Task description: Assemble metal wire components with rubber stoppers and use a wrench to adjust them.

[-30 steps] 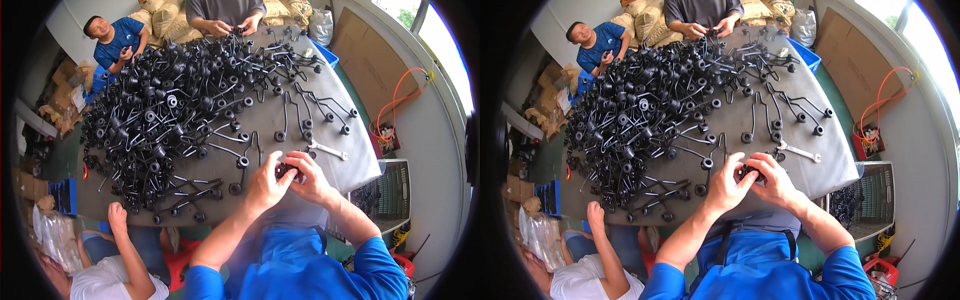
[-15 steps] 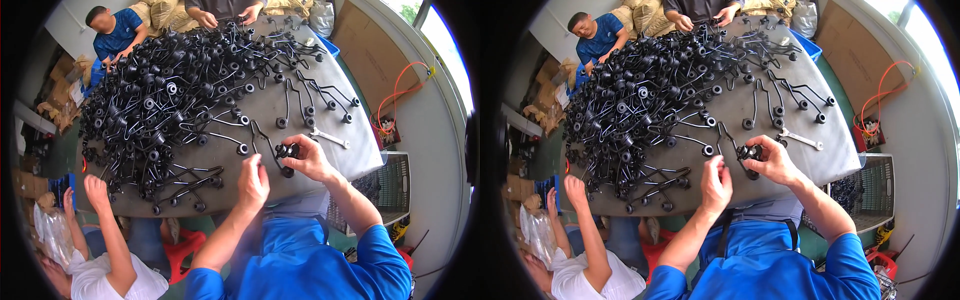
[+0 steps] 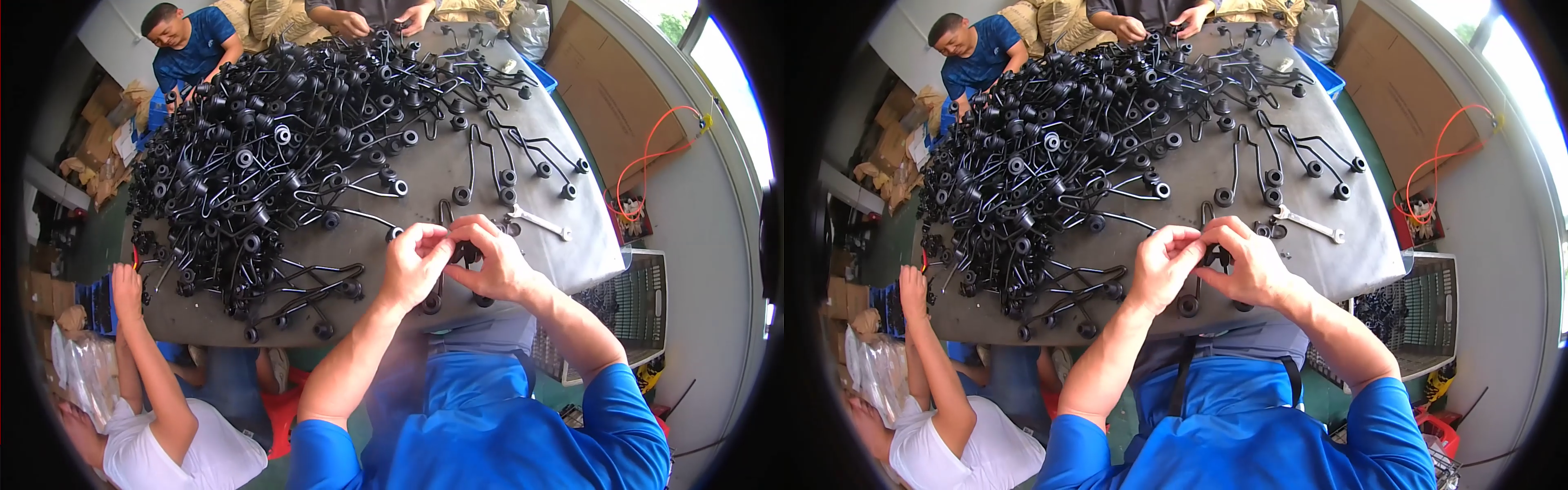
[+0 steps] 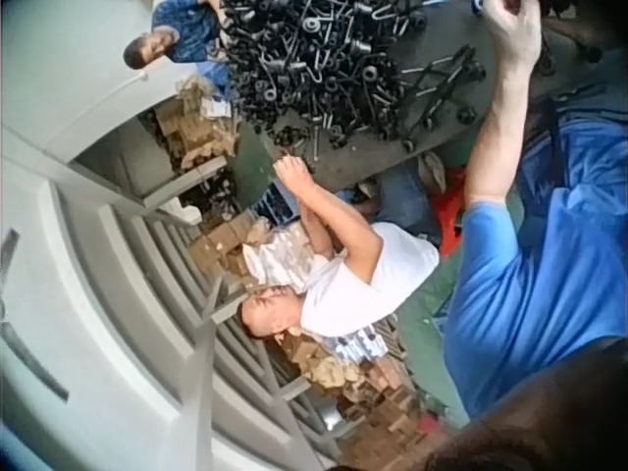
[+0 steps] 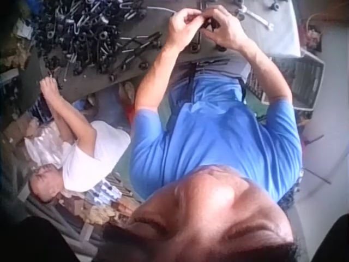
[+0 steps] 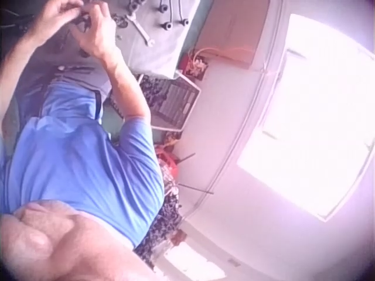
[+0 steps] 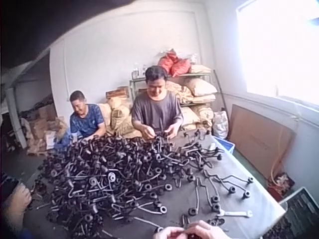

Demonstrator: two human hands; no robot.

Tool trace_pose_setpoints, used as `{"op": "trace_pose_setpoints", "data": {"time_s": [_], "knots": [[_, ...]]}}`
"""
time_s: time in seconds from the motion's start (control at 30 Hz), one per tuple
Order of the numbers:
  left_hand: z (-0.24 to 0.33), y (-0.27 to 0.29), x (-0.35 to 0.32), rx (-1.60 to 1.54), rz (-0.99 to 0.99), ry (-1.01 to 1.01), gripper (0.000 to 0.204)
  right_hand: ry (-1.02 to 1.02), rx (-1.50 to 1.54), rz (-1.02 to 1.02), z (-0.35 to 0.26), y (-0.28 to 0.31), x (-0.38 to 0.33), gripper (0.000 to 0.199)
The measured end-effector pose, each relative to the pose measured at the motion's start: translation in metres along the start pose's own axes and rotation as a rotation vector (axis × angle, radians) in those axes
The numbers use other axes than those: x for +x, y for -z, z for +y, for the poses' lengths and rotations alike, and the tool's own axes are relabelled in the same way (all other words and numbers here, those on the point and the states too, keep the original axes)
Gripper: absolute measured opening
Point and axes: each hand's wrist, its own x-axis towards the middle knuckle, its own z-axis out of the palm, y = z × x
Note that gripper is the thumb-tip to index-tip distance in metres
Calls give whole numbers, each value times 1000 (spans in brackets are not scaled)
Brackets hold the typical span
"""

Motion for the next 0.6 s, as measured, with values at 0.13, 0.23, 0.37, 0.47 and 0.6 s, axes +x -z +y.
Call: {"op": "trace_pose_setpoints", "data": {"time_s": [0.13, 0.23, 0.37, 0.47, 0.6], "knots": [[-7, 8, 5, 128, 52, 103, 12, -50, -14, -54, 0, -1, 3, 40], [-18, 11, 5, 371, 68, 36, 12, -73, -22, -128, -2, 2, 7, 38], [-31, 6, 2, 331, 84, 124, 15, -71, -210, -235, -10, 3, 18, 35], [-34, 2, -2, 139, 91, 239, 21, -63, -292, -300, -7, 1, 23, 33], [-41, 0, -5, 51, 85, 152, 28, 42, -261, -187, 0, -3, 17, 35]]}}
